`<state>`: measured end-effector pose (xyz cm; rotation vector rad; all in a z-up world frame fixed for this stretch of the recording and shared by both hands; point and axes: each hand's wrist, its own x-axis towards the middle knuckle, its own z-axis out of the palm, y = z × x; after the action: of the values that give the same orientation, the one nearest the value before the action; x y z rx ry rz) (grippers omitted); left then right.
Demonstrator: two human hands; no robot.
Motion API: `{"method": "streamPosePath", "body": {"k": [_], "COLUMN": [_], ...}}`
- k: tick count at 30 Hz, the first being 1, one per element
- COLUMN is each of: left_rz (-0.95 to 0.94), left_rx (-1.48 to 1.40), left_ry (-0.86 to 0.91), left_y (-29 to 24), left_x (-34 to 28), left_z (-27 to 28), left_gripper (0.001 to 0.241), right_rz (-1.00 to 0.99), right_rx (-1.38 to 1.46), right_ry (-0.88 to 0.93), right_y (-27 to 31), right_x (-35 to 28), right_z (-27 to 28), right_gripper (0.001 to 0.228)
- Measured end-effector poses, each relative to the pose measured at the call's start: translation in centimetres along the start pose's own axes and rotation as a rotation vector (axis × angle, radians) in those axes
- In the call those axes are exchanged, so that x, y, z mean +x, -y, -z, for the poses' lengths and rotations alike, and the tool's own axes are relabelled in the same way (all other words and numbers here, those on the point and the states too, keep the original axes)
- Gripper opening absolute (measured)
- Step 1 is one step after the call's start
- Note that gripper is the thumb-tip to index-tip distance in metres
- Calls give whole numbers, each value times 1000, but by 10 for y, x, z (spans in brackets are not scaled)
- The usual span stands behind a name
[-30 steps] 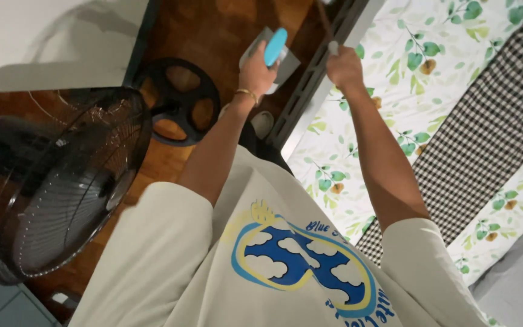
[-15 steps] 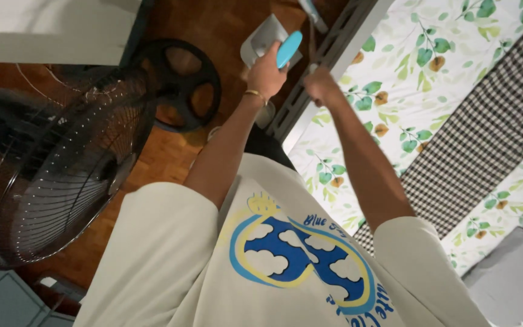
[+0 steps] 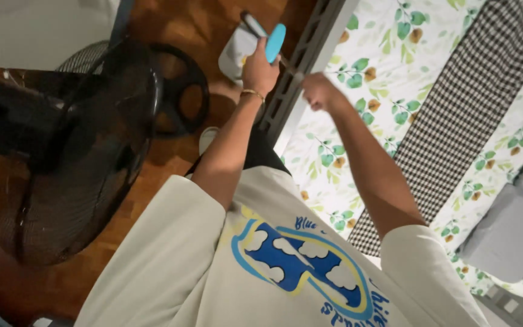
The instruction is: Sweep the bedroom floor using a broom and collect the dust into a dustpan.
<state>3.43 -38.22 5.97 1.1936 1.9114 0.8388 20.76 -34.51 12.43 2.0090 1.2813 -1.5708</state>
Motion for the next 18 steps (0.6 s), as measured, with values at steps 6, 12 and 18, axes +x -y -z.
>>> {"method": "streamPosePath", "body": {"k": [6,12,18], "left_rz": [37,14,-100], "left_rx": [-6,88,162], "left_ry": [-46,-62,-121], "left_y": [23,16,13], "left_x": [-32,-18,-18], "left_z": [9,18,18], "left_gripper": [52,47,42], "right_rz": [121,282,386], "right_rx": [638,483,218], "right_ry": [-17,-198,-373], "right_y": [-28,-12,-9], "right_x": [20,53,107], "right_z": [17,31,37], "right_gripper": [13,11,38]}}
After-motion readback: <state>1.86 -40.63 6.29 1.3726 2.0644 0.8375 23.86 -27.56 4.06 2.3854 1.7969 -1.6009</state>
